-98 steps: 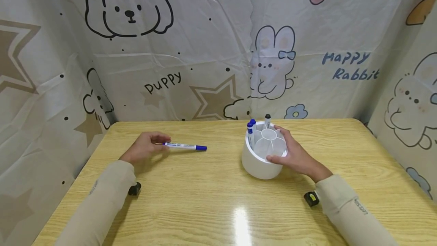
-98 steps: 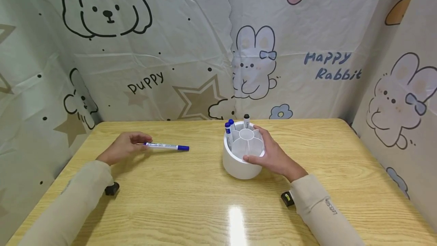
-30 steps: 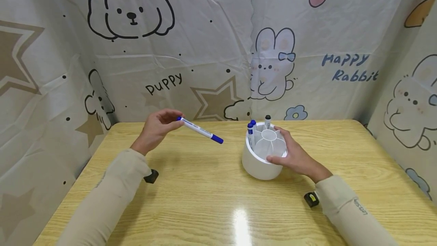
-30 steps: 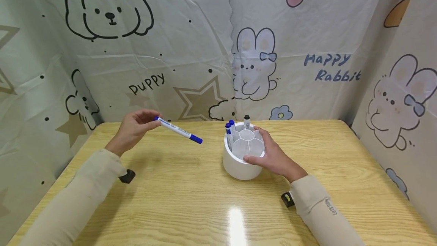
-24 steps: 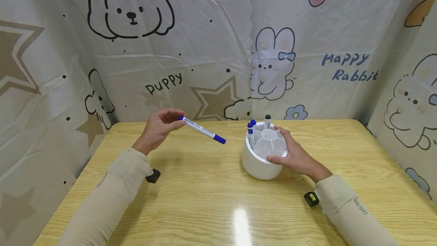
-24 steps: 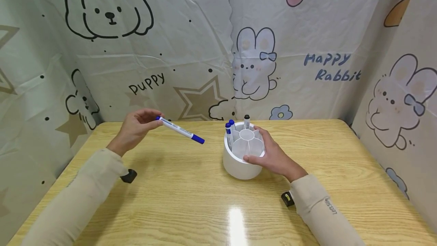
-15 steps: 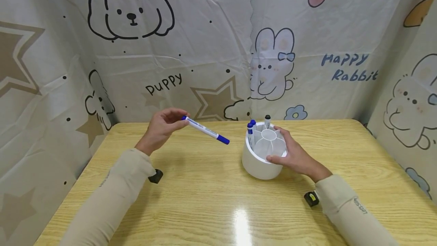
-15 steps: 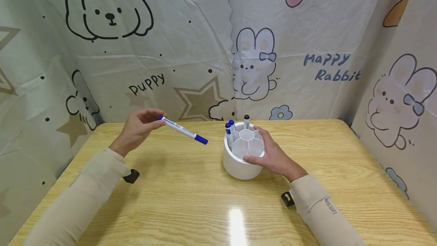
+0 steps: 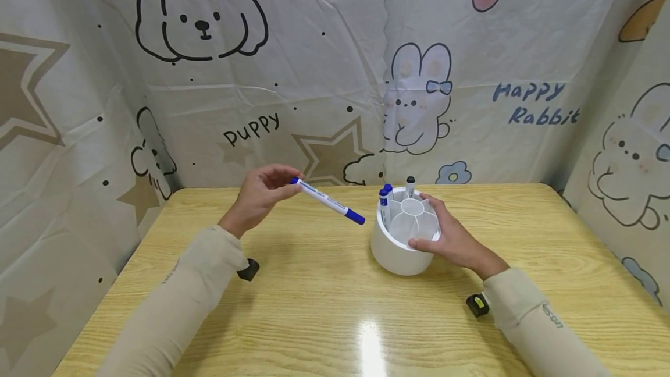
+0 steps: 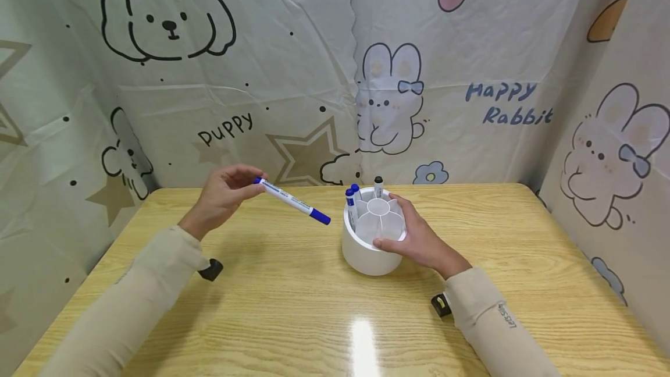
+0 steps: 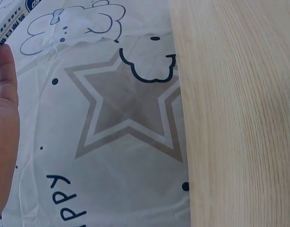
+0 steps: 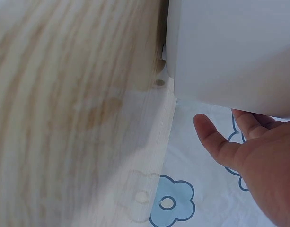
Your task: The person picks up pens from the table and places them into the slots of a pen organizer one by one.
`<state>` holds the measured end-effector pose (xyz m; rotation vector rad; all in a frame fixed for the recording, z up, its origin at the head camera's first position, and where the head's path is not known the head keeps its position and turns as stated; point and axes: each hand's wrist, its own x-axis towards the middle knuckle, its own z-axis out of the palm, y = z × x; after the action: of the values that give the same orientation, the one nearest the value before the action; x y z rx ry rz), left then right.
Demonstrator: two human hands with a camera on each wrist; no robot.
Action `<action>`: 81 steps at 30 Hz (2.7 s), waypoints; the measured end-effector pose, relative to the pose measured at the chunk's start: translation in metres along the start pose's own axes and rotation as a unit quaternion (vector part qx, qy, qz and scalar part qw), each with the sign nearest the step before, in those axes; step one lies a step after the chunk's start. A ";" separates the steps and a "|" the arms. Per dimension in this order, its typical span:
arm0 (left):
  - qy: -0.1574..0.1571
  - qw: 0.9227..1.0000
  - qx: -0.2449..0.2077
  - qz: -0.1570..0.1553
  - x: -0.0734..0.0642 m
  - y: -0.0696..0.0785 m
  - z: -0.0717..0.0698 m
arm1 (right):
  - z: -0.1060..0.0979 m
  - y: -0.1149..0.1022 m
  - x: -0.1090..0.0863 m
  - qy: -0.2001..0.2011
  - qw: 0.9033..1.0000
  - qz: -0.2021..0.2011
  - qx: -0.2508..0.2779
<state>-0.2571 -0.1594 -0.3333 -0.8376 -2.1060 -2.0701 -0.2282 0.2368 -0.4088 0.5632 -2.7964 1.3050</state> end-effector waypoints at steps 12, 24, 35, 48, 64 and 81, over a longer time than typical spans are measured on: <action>-0.012 0.999 -0.032 0.002 0.006 -0.001 0.014 | 0.000 0.000 -0.001 -0.004 1.000 0.005 -0.004; -0.018 0.999 -0.043 0.000 0.012 0.002 0.029 | 0.000 -0.001 -0.001 -0.003 1.000 0.004 -0.005; -0.037 0.997 -0.070 0.009 0.017 0.000 0.045 | 0.000 -0.002 -0.002 0.003 1.000 0.000 -0.010; -0.047 0.998 -0.039 -0.003 0.021 -0.004 0.058 | 0.001 0.001 -0.001 0.008 1.000 -0.011 -0.009; -0.067 0.998 -0.009 -0.011 0.024 -0.002 0.078 | -0.001 -0.001 -0.001 -0.001 1.000 -0.005 0.001; -0.101 0.994 -0.031 -0.035 0.026 -0.008 0.100 | -0.001 0.000 -0.001 -0.008 1.000 0.002 -0.002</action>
<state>-0.2501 -0.0561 -0.3384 -1.0359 -2.2102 -2.1807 -0.2269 0.2376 -0.4080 0.5709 -2.8126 1.3019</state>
